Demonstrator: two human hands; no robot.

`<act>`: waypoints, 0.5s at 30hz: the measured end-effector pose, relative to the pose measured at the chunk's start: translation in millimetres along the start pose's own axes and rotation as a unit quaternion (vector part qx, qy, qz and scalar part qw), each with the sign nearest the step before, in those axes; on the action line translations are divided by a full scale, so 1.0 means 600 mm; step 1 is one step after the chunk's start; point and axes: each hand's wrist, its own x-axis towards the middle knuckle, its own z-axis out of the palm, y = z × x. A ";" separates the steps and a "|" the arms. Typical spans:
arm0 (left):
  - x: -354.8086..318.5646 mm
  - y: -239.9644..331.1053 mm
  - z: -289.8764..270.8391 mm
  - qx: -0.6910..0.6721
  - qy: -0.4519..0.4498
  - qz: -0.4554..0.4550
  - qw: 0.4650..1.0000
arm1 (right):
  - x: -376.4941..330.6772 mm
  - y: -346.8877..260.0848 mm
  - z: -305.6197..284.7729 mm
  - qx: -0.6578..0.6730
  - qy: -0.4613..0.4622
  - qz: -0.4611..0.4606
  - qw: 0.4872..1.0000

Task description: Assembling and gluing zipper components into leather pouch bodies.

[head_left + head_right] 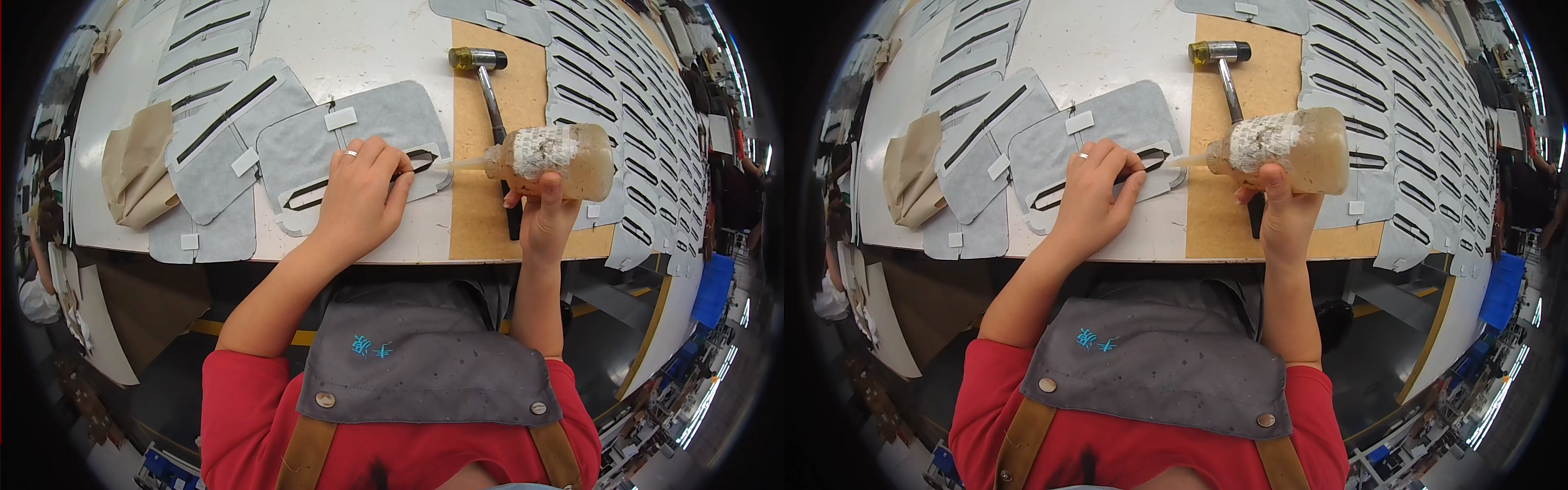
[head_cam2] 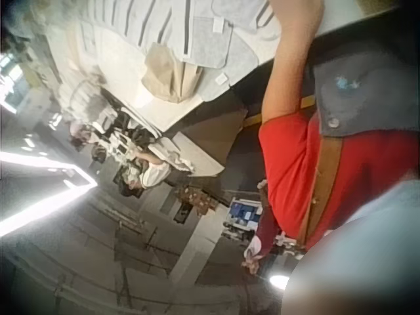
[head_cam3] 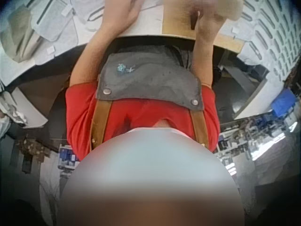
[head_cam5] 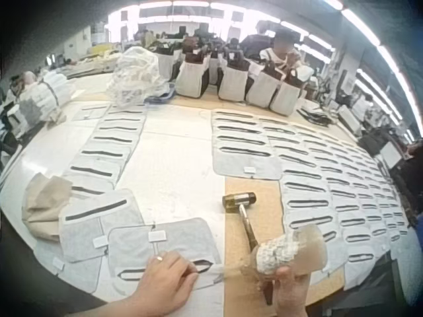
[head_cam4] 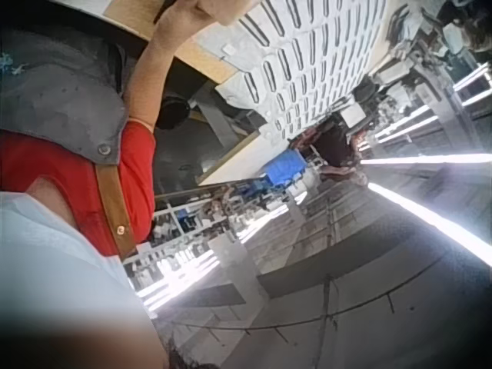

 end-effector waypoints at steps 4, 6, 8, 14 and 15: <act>0.000 -0.002 0.001 0.004 -0.004 0.008 1.000 | -0.002 0.000 0.005 -0.065 -0.004 0.015 0.998; -0.001 -0.001 0.002 0.004 -0.006 0.006 1.000 | -0.003 0.000 0.008 -0.081 0.001 -0.006 0.997; -0.001 -0.001 0.002 0.004 -0.006 0.005 1.000 | -0.006 0.000 0.008 -0.081 -0.008 -0.010 0.997; -0.001 -0.001 0.002 -0.005 0.005 0.001 1.000 | -0.017 -0.002 0.013 -0.029 -0.023 -0.037 0.999; -0.002 -0.001 0.003 -0.003 0.004 0.005 1.000 | -0.017 -0.001 0.013 -0.024 -0.021 -0.041 0.999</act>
